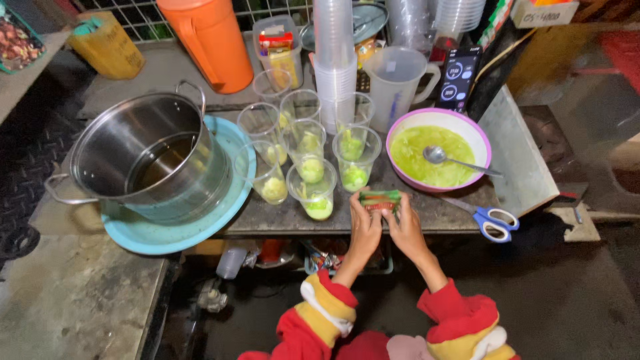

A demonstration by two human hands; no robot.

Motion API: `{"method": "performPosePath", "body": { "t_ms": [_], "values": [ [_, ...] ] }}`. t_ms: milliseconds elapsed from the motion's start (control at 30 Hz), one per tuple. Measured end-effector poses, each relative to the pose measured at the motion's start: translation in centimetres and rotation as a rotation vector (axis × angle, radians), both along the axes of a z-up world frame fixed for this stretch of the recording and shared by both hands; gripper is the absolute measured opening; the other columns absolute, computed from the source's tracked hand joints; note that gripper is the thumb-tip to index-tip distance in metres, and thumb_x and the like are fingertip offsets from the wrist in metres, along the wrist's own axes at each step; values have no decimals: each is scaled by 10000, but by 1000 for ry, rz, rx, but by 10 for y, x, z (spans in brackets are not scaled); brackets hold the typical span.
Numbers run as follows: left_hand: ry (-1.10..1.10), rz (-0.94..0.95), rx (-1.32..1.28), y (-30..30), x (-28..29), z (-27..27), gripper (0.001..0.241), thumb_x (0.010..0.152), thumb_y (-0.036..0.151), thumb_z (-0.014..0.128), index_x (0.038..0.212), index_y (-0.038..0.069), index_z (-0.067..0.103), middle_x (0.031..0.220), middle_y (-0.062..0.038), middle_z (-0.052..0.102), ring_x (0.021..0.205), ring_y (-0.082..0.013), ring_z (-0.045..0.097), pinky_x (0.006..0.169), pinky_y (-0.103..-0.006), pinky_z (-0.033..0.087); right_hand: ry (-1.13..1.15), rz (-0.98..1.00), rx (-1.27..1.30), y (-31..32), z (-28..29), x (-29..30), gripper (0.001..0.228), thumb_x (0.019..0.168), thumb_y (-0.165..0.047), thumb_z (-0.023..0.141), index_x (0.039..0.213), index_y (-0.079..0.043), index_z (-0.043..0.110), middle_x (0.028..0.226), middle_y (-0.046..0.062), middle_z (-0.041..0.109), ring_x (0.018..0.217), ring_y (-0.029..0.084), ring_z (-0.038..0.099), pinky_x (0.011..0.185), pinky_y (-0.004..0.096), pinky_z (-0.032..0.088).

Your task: The person prepares multiple drinks in plastic cups by cutting open packets, pouring the powder into the cups, and then adding a liquid from a pot using a ladle.

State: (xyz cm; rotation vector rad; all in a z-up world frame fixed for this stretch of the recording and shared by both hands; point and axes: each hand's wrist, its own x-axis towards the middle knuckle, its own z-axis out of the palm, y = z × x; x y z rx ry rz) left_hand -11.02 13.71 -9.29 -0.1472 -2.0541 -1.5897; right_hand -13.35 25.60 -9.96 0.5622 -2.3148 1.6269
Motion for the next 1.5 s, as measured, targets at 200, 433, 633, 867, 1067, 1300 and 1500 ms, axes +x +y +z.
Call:
{"method": "performPosePath", "body": {
  "t_ms": [200, 433, 633, 867, 1067, 1300, 1500],
  "values": [
    [37, -30, 9, -11, 12, 38, 431, 901, 64, 590, 1289, 0, 414, 1233, -205, 519, 1200, -424, 514, 1043, -481, 382, -80, 21, 11, 4, 29, 7, 436, 857, 2, 649, 1263, -42, 497, 1136, 249, 629, 1100, 462, 601, 898, 553, 506],
    [19, -130, 31, -18, 6, 26, 206, 1004, 123, 511, 1191, 38, 497, 1064, -144, 570, 1056, -356, 589, 951, -435, 444, 202, -40, 247, 9, 68, 6, 345, 885, -129, 664, 1224, -124, 599, 1155, 80, 659, 1119, 300, 623, 951, 422, 477],
    [60, -119, -67, -18, 10, 41, 151, 1035, 113, 436, 1139, 19, 490, 1040, -185, 573, 1017, -397, 580, 910, -443, 459, 509, -133, 730, 10, 78, -7, 130, 858, -281, 694, 958, -202, 671, 988, -24, 619, 991, 200, 596, 868, 343, 462],
    [128, -278, 201, -22, 33, 60, 461, 1002, 229, 474, 1355, -16, 308, 1408, -252, 422, 1341, -369, 375, 1131, -461, 249, 364, 70, 544, 26, 118, 5, 95, 867, -267, 659, 843, -180, 687, 714, 47, 607, 734, 267, 641, 717, 372, 500],
    [67, -389, 591, -28, 48, 40, 684, 977, 593, 276, 1356, 28, 343, 1361, -183, 483, 1333, -274, 410, 1130, -409, 217, 125, -15, 557, 61, 124, 20, 86, 822, -207, 678, 747, -163, 677, 666, 20, 604, 712, 227, 646, 766, 338, 416],
    [-88, -602, 543, -40, 45, 44, 739, 945, 578, 394, 1399, -4, 359, 1362, -218, 490, 1300, -262, 419, 1127, -448, 234, -93, 364, 171, 66, 110, 40, 128, 814, -138, 699, 702, -89, 661, 621, 63, 577, 645, 173, 569, 665, 349, 486],
    [-182, -775, 323, -30, 47, 45, 739, 807, 294, 753, 1431, 68, 429, 1365, -174, 540, 1301, -237, 484, 1140, -398, 291, 24, 204, 807, 48, 151, 65, 86, 831, -182, 625, 850, -173, 709, 794, 84, 696, 829, 331, 682, 748, 420, 496]
  ]
}}
